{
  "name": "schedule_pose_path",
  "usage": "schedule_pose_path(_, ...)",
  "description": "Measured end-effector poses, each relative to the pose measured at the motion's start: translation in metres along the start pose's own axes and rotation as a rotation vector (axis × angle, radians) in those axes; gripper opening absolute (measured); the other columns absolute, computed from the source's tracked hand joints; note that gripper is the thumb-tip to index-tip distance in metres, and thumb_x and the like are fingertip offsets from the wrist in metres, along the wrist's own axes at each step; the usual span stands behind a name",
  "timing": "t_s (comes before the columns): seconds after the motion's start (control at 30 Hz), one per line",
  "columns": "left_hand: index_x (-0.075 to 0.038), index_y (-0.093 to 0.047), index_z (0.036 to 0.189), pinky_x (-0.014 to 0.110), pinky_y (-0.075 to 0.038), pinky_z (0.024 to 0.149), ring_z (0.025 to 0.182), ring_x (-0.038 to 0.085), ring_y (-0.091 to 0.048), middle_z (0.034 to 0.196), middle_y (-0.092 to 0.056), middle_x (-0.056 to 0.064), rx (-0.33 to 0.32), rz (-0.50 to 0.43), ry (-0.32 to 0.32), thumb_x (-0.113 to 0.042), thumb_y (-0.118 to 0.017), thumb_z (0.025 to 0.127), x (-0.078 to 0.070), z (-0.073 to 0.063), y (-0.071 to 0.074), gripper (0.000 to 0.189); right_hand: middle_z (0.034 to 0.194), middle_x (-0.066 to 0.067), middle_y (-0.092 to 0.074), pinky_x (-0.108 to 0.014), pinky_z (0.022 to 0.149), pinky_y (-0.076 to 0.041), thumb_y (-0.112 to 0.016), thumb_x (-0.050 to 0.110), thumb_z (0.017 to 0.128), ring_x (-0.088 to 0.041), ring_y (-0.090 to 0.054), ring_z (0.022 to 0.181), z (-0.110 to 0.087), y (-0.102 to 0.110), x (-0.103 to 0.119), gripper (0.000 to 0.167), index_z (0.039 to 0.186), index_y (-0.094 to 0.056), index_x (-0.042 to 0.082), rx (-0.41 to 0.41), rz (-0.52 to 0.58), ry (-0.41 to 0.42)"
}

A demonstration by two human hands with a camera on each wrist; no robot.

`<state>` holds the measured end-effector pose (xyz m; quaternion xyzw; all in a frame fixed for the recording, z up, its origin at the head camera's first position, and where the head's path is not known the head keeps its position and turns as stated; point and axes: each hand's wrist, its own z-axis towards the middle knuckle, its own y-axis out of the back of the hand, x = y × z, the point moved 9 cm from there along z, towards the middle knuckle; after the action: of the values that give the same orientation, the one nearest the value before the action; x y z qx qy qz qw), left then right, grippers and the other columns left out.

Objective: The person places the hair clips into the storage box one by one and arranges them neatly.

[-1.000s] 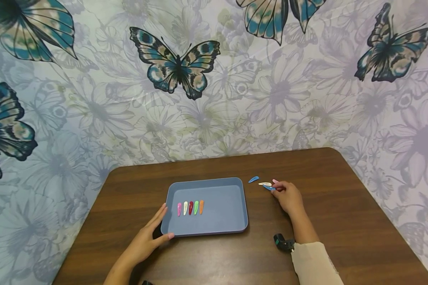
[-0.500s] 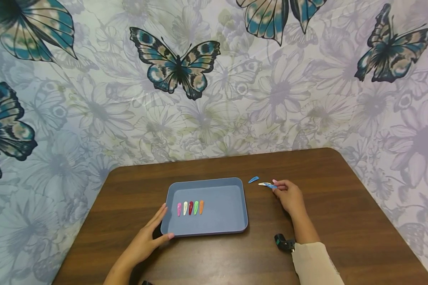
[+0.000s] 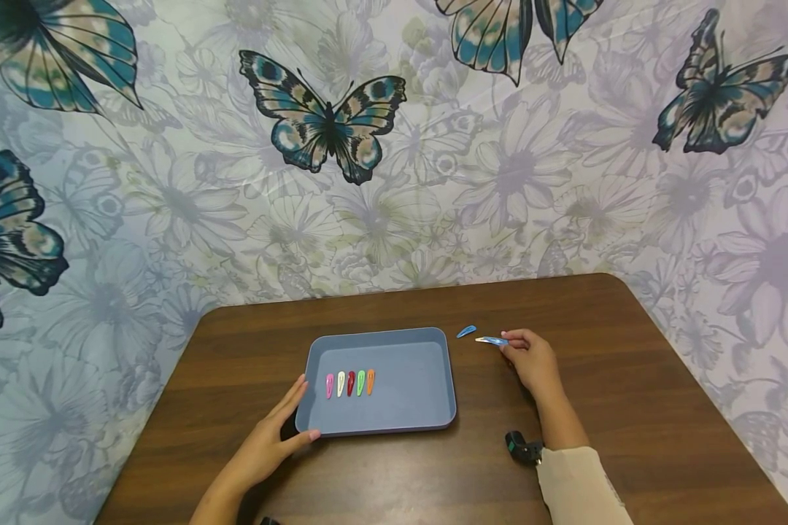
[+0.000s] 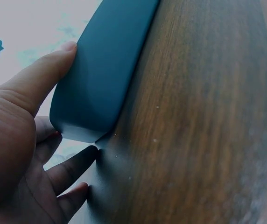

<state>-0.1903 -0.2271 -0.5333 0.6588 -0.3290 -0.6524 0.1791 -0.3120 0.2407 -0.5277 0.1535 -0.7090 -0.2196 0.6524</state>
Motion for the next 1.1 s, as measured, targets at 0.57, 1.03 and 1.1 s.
schedule_pose_path(0.57, -0.028, -0.021, 0.163, 0.067, -0.023, 0.12, 0.157, 0.027, -0.019, 0.172, -0.01, -0.012, -0.002, 0.003, -0.003, -0.058, -0.072, 0.086, 0.001, 0.0, -0.001, 0.097, 0.114, -0.014, -0.068, -0.013, 0.074, -0.051, -0.066, 0.012, 0.097, -0.001, -0.061, 0.088, -0.004, -0.005, 0.009, 0.032, 0.127, -0.067, 0.002, 0.004, 0.099, 0.026)
schedule_pose_path(1.03, -0.028, -0.022, 0.163, 0.067, -0.023, 0.12, 0.157, 0.027, -0.019, 0.172, -0.011, -0.011, -0.012, 0.002, -0.008, -0.057, -0.073, 0.086, 0.0, 0.0, 0.001, 0.097, 0.107, -0.014, -0.063, -0.025, 0.079, -0.062, -0.057, 0.002, 0.1, -0.006, -0.068, 0.085, -0.004, -0.016, 0.014, 0.031, 0.13, -0.063, -0.005, 0.056, 0.297, 0.028)
schedule_pose_path(1.1, -0.027, -0.023, 0.163, 0.067, -0.023, 0.12, 0.157, 0.027, -0.019, 0.172, -0.012, -0.011, -0.013, 0.001, -0.01, -0.057, -0.073, 0.086, 0.0, 0.001, 0.0, 0.097, 0.107, -0.013, -0.061, -0.026, 0.079, -0.062, -0.056, 0.0, 0.1, -0.005, -0.069, 0.083, -0.005, -0.017, 0.015, 0.033, 0.132, -0.061, -0.006, 0.066, 0.328, 0.019)
